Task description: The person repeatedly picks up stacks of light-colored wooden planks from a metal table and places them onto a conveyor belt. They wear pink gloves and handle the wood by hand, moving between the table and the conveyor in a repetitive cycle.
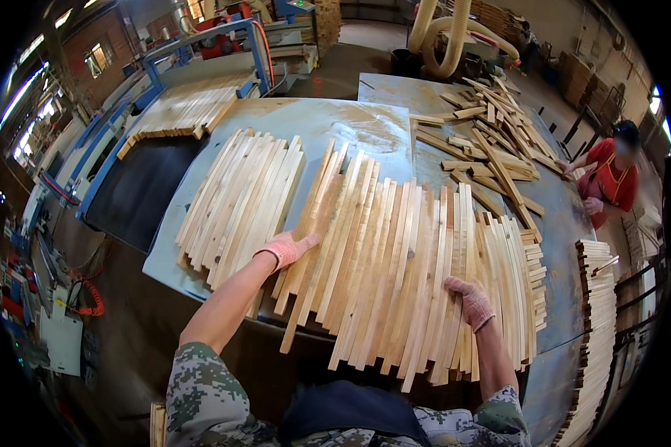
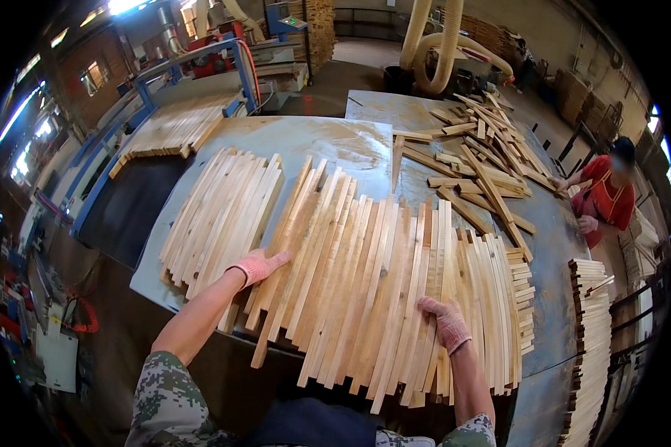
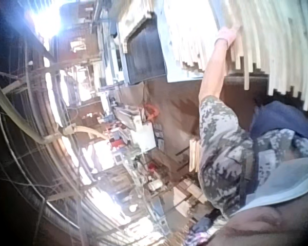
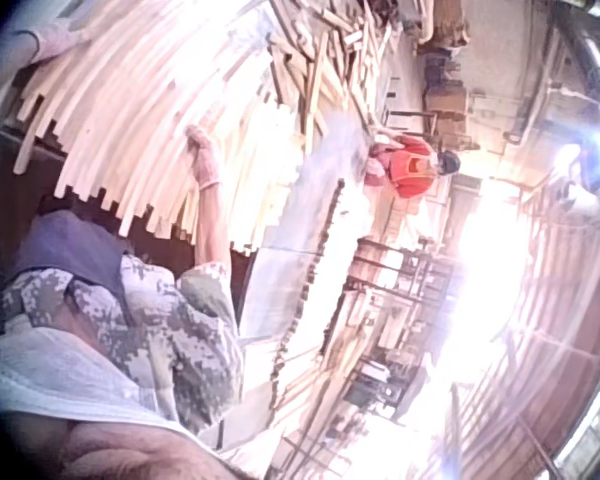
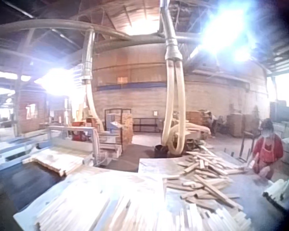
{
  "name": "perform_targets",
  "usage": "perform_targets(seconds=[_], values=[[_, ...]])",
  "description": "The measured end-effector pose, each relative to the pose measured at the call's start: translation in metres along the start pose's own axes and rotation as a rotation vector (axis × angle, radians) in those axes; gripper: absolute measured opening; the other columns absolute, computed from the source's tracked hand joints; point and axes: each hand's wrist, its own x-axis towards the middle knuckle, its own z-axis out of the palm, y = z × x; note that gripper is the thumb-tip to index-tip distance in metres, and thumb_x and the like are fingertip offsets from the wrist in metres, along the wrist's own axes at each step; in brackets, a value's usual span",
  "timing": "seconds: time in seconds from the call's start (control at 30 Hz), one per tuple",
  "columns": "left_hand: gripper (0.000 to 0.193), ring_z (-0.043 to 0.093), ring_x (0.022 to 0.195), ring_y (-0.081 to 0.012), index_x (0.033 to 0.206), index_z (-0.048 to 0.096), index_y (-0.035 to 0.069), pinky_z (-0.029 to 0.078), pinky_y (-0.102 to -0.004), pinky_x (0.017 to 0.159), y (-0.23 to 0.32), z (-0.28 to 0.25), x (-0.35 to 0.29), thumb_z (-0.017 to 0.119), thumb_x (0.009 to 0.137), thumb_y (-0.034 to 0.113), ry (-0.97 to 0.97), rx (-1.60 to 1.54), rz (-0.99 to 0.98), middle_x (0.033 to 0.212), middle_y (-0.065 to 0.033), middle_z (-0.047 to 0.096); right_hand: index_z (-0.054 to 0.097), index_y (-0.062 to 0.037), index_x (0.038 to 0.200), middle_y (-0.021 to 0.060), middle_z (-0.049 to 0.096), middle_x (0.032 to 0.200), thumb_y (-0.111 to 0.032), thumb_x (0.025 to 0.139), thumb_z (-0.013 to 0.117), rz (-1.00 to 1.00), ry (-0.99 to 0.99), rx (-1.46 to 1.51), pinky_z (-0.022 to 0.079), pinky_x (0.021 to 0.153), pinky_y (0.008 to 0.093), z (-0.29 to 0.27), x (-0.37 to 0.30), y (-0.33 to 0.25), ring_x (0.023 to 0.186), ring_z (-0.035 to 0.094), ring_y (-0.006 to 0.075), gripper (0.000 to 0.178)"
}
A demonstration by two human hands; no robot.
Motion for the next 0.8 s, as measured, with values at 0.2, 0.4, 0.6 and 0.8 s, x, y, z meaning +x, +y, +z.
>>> perform_targets(seconds=[0.2, 0.4, 0.6, 0.8], values=[[0.113, 0.055, 0.145, -0.0383, 0.171, 0.024, 0.005, 0.046, -0.0479, 0.119, 0.006, 0.01, -0.002, 0.058, 0.095, 0.08, 0.143, 0.108, -0.046, 0.155, -0.028, 0.057, 0.074, 0.0059, 0.104, 0.0116, 0.078, 0.096, -0.009, 0.091, 0.082, 0.05, -0.023, -0.003, 0.065, 0.08, 0.0351, -0.011, 0.019, 0.01, 0.085, 0.077, 0.0225, 0.021], [0.11, 0.061, 0.139, -0.0398, 0.172, 0.017, 0.004, 0.047, -0.0496, 0.116, 0.012, -0.001, -0.03, 0.06, 0.097, 0.072, 0.162, 0.183, -0.055, 0.152, -0.0292, 0.059, 0.071, 0.0053, 0.116, 0.0117, 0.078, 0.101, -0.008, 0.09, 0.083, 0.085, -0.068, 0.004, 0.064, 0.08, 0.036, 0.016, 0.036, -0.001, 0.083, 0.075, 0.0223, 0.033], [0.113, 0.06, 0.139, -0.0396, 0.171, 0.015, -0.001, 0.047, -0.0483, 0.117, 0.012, -0.022, -0.018, 0.057, 0.097, 0.073, 0.075, 0.293, -0.11, 0.152, -0.0285, 0.06, 0.07, 0.0063, 0.118, 0.0111, 0.076, 0.101, -0.017, 0.09, 0.079, 0.021, -0.096, -0.041, 0.065, 0.078, 0.0379, 0.04, 0.053, -0.004, 0.083, 0.075, 0.0221, 0.037], [0.092, 0.066, 0.13, -0.0396, 0.154, 0.049, -0.004, 0.051, -0.0463, 0.11, -0.014, -0.043, -0.032, 0.061, 0.098, 0.069, 0.044, 0.208, 0.094, 0.142, -0.027, 0.067, 0.07, 0.0018, 0.116, 0.006, 0.073, 0.094, -0.019, 0.089, 0.079, 0.016, -0.032, -0.075, 0.062, 0.079, 0.0345, 0.038, 0.055, 0.0, 0.081, 0.072, 0.0178, 0.035]])
